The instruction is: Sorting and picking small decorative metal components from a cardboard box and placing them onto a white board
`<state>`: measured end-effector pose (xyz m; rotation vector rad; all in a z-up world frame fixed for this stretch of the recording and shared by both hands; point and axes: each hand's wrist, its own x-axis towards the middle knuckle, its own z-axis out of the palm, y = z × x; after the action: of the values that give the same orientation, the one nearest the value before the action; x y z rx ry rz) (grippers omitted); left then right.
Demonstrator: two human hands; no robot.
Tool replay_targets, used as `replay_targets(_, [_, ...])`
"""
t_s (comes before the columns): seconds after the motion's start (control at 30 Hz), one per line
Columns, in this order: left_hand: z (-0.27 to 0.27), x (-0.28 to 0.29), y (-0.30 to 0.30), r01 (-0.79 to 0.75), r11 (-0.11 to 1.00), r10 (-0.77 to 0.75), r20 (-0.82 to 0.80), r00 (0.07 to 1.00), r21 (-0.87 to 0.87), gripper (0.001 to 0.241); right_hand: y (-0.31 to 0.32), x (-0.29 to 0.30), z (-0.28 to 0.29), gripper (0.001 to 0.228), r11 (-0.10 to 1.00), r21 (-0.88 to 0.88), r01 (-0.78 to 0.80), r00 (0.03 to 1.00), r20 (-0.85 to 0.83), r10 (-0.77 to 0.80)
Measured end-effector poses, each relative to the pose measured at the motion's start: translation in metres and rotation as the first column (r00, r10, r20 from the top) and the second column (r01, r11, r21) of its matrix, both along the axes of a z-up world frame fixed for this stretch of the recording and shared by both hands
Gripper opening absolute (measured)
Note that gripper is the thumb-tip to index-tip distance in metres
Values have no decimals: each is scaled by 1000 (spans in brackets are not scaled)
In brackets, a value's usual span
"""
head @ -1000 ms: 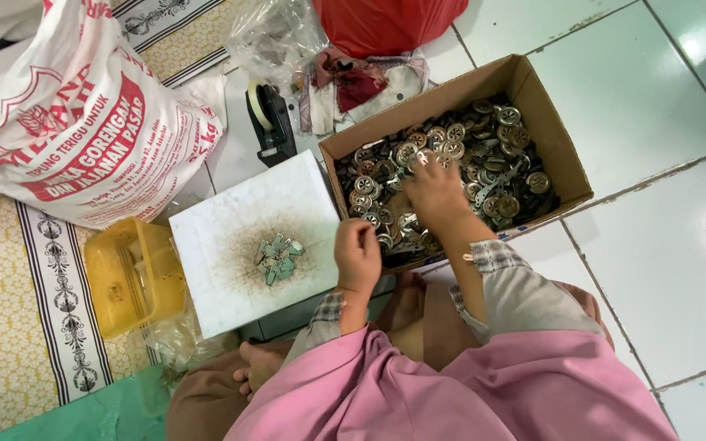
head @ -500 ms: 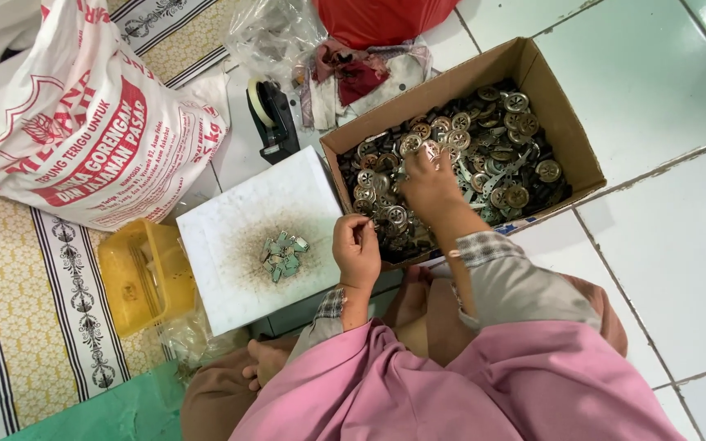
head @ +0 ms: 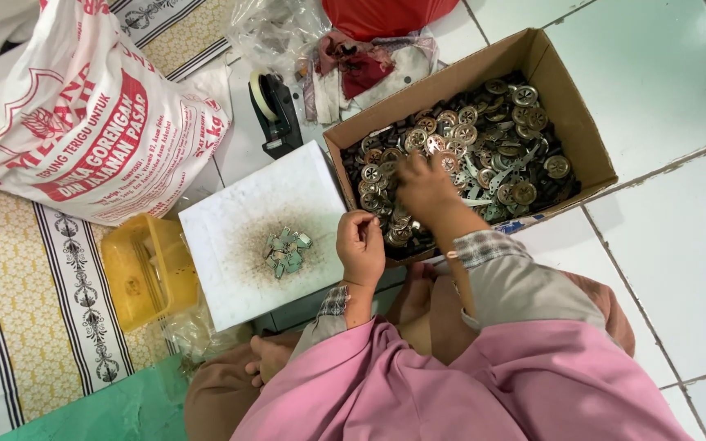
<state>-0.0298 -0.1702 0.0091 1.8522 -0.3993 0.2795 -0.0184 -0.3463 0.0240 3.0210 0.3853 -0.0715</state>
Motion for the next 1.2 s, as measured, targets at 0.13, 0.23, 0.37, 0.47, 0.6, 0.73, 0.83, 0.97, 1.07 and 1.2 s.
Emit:
replay_targets(0.13, [-3, 1, 0, 15, 1000, -15, 20, 1000, 11, 14, -31, 9, -5, 20, 979, -11, 203, 973, -106, -203])
replay_targets(0.23, [-1, 1, 0, 14, 1000, -14, 21, 1000, 9, 14, -55, 4, -2, 52, 927, 144, 347, 934, -145, -327])
replay_targets(0.37, [0, 1, 0, 32, 999, -32, 19, 999, 3, 14, -96, -12, -6, 47, 803, 298, 517, 844, -332, -421])
replay_targets(0.47, [-2, 2, -1, 38, 999, -38, 30, 999, 2, 13, -109, -25, 15, 44, 714, 301, 632, 754, -453, -476])
replay_targets(0.6, [-9, 2, 0, 40, 999, -40, 40, 998, 5, 13, -124, -38, -12, 44, 728, 125, 674, 668, -524, -528])
replay_targets(0.73, [-6, 1, -1, 37, 999, -38, 51, 998, 14, 14, -113, -34, -20, 46, 687, 114, 718, 607, -586, -537])
replay_targets(0.83, [-3, -1, -2, 68, 996, -69, 23, 997, 52, 13, -81, -20, 20, 46, 678, 109, 727, 547, -688, -476])
replay_targets(0.97, [-2, 0, -3, 213, 951, -210, -38, 977, 226, 10, -66, -17, 58, 44, 626, 386, 678, 653, -708, -270])
replay_targets(1.07, [-5, 0, -4, 252, 920, -248, -50, 967, 301, 8, -93, -19, 45, 45, 599, 367, 712, 647, -675, -355])
replay_targets(1.2, [-2, 1, -7, 269, 878, -277, -39, 960, 396, 7, -127, -35, -8, 49, 654, 197, 730, 618, -599, -509])
